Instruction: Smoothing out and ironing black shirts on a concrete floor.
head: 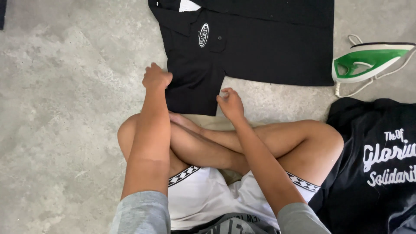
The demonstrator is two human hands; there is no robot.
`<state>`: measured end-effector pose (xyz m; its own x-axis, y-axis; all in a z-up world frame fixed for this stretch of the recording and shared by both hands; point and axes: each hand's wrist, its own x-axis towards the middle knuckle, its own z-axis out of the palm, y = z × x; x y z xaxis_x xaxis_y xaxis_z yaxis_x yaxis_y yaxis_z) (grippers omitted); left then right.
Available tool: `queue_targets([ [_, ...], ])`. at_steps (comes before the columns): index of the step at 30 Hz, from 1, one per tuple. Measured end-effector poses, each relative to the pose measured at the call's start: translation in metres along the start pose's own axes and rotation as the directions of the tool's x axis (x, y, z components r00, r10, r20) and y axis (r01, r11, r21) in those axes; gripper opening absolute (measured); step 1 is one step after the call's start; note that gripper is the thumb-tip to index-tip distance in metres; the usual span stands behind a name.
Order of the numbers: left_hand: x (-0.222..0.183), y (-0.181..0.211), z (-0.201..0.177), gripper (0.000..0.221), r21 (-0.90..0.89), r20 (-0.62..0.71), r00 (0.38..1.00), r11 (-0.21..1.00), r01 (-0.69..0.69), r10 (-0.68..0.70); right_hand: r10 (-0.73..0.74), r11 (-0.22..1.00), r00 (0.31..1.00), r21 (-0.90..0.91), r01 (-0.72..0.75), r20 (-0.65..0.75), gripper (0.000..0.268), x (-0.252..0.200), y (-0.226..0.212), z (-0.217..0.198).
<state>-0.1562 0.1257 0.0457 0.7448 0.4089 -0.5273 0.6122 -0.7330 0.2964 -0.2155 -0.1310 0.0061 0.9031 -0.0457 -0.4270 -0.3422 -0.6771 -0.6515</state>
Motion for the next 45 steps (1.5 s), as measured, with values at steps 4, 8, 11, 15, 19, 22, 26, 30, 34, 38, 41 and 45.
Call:
queue_targets([
  [4, 0.005, 0.031, -0.007, 0.052, 0.22, -0.175, 0.928, 0.932, -0.288, 0.328, -0.268, 0.963, 0.947, -0.026, 0.268, -0.179, 0.04, 0.036, -0.019, -0.014],
  [8, -0.004, 0.064, -0.016, 0.05, 0.401, -0.135, 0.828, 0.794, -0.456, 0.544, -0.342, 0.905, 0.914, -0.337, 0.258, -0.219, 0.052, 0.077, -0.042, -0.042],
  [11, 0.024, 0.073, -0.015, 0.053, 0.406, -0.067, 0.841, 0.785, -0.469, 0.537, -0.268, 0.891, 0.937, -0.427, 0.153, -0.224, 0.061, 0.116, -0.051, -0.056],
  [15, 0.109, 0.059, 0.015, 0.063, 0.377, -0.274, 0.77, 0.801, -0.464, 0.576, -0.22, 0.854, 0.948, -0.515, 0.072, -0.232, 0.066, 0.178, -0.027, -0.048],
  [19, 0.145, 0.062, 0.009, 0.064, 0.347, -0.219, 0.816, 0.825, -0.447, 0.534, -0.227, 0.841, 0.932, -0.54, 0.042, -0.282, 0.067, 0.208, -0.029, -0.039],
  [22, 0.163, 0.074, 0.006, 0.064, 0.367, -0.242, 0.804, 0.819, -0.442, 0.543, -0.211, 0.842, 0.937, -0.539, 0.029, -0.28, 0.067, 0.224, -0.039, -0.043],
  [26, 0.137, 0.097, 0.012, 0.066, 0.428, -0.36, 0.72, 0.791, -0.438, 0.594, -0.471, 0.785, 0.815, -0.581, 0.215, -0.336, 0.07, 0.21, -0.049, -0.022],
  [30, 0.099, 0.093, 0.029, 0.066, 0.414, -0.177, 0.543, 0.563, -0.716, 0.821, -0.599, 0.714, 0.791, -0.532, 0.455, -0.127, 0.065, 0.149, -0.066, 0.0],
  [34, 0.079, 0.078, 0.03, 0.079, 0.481, 0.136, 0.722, 0.592, -0.646, 0.678, -0.277, 0.784, 0.961, -0.581, 0.219, -0.012, 0.067, 0.121, 0.002, -0.048],
  [38, 0.091, 0.082, 0.053, 0.093, 0.519, 0.11, 0.859, 0.709, -0.478, 0.499, 0.23, 0.763, 0.958, -0.58, -0.286, -0.171, 0.072, 0.139, 0.115, -0.128],
  [41, 0.038, 0.115, 0.07, 0.071, 0.511, 0.079, 0.805, 0.669, -0.539, 0.588, 0.429, 0.715, 0.897, -0.566, -0.411, -0.11, 0.084, 0.145, 0.159, -0.182],
  [45, -0.02, 0.157, 0.117, 0.062, 0.423, 0.172, 0.701, 0.591, -0.687, 0.692, 0.429, 0.689, 0.899, -0.61, -0.391, -0.091, 0.089, 0.167, 0.234, -0.209],
])
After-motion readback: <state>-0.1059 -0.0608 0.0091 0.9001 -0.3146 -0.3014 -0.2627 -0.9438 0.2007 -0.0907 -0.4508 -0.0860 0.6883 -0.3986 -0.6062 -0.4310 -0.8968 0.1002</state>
